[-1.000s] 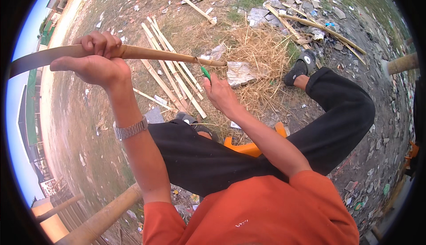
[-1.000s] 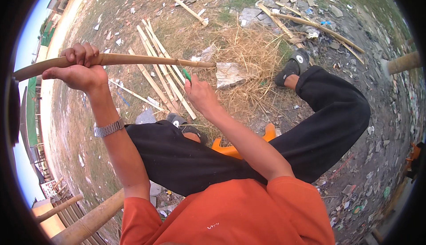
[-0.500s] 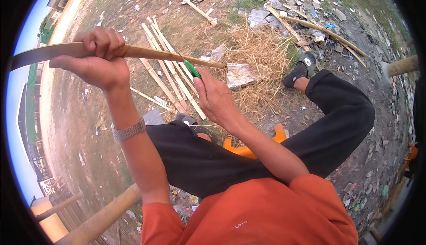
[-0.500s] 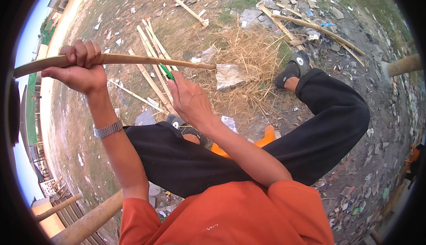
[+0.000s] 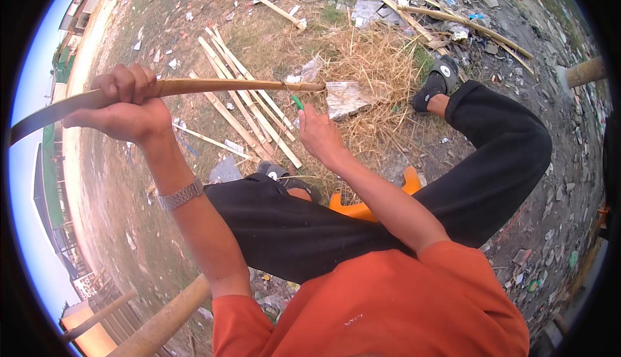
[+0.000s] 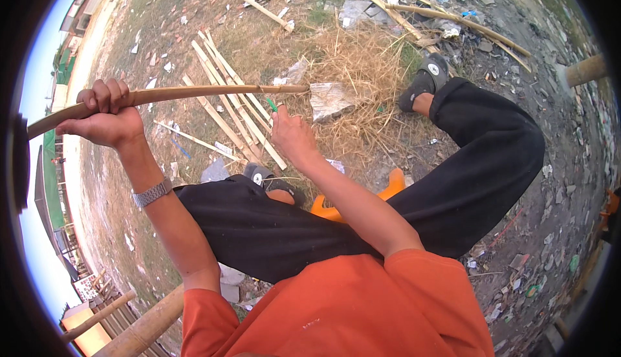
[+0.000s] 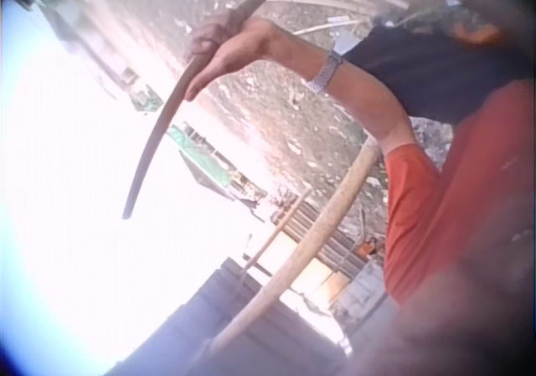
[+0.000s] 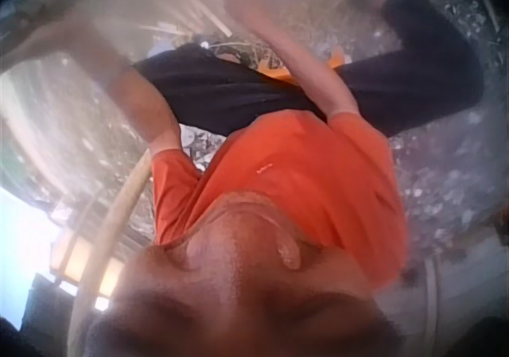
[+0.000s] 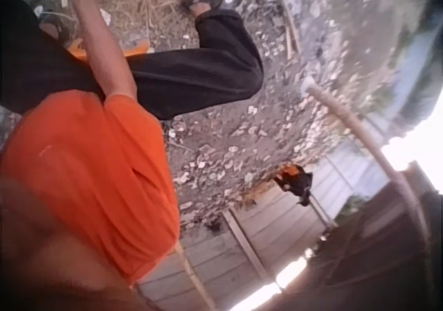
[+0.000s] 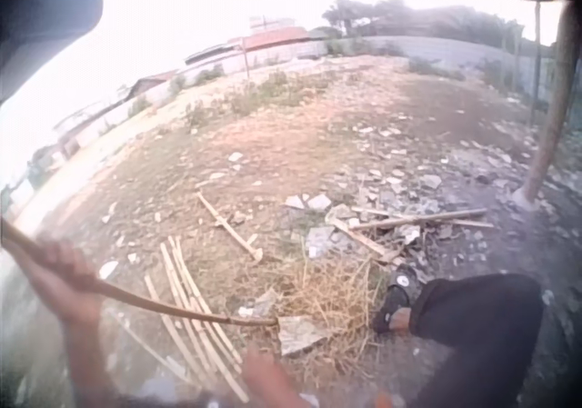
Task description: The person holds a long bamboo stick in their left hand and uses a green-handled knife in their right hand to scrape and sharpen the surface of the stick. The person repeatedly scrapes along the length of the bamboo, removing thin shavings.
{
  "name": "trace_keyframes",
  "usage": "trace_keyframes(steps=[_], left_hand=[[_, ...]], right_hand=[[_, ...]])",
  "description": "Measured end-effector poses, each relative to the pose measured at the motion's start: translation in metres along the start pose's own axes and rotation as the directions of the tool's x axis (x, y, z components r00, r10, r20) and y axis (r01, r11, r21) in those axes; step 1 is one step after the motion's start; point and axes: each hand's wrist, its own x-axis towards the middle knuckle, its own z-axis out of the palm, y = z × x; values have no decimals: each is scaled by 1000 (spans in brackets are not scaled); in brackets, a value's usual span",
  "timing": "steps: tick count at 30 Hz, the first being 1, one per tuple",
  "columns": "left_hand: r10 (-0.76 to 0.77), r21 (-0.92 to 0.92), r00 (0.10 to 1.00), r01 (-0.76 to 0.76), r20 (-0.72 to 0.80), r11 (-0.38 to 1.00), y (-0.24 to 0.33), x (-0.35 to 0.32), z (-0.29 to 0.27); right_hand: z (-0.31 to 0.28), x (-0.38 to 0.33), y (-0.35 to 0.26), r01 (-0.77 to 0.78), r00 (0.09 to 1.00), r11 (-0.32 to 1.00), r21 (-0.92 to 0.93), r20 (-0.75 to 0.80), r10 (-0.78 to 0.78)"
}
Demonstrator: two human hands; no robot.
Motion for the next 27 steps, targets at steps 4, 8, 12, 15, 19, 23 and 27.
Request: trace_keyframes(steps=[4, 8, 12, 15, 19, 23, 27], left_hand=[[2, 22, 1000, -3, 31, 1000, 0, -1, 0], [0, 26, 1000, -1, 32, 1000, 1, -2, 2], [1, 1, 999, -1, 40, 1000, 3, -9, 2], [-2, -82, 1000, 5, 31, 997, 3, -9, 2], [-2, -7, 997, 2, -75, 1000, 5, -3, -2], [-13, -15, 997, 12, -76, 1000, 3, 0, -2], [-19, -37, 999, 21, 47, 999, 1, -2, 0]], right_hand=[[7, 8, 16, 9, 999, 997, -82, -32, -12], [17, 22, 45, -12, 1000, 995, -104, -4, 12], [25, 28, 68, 47, 999, 974, -223, 8, -46], [17, 40, 77, 89, 996, 950, -299, 27, -85], [-11, 55, 78, 51, 998, 854, -518, 67, -20], [-49, 49, 37, 30, 996, 943, -330, -73, -58], [-82, 13, -45, 188, 981, 957, 219, 2, -193]])
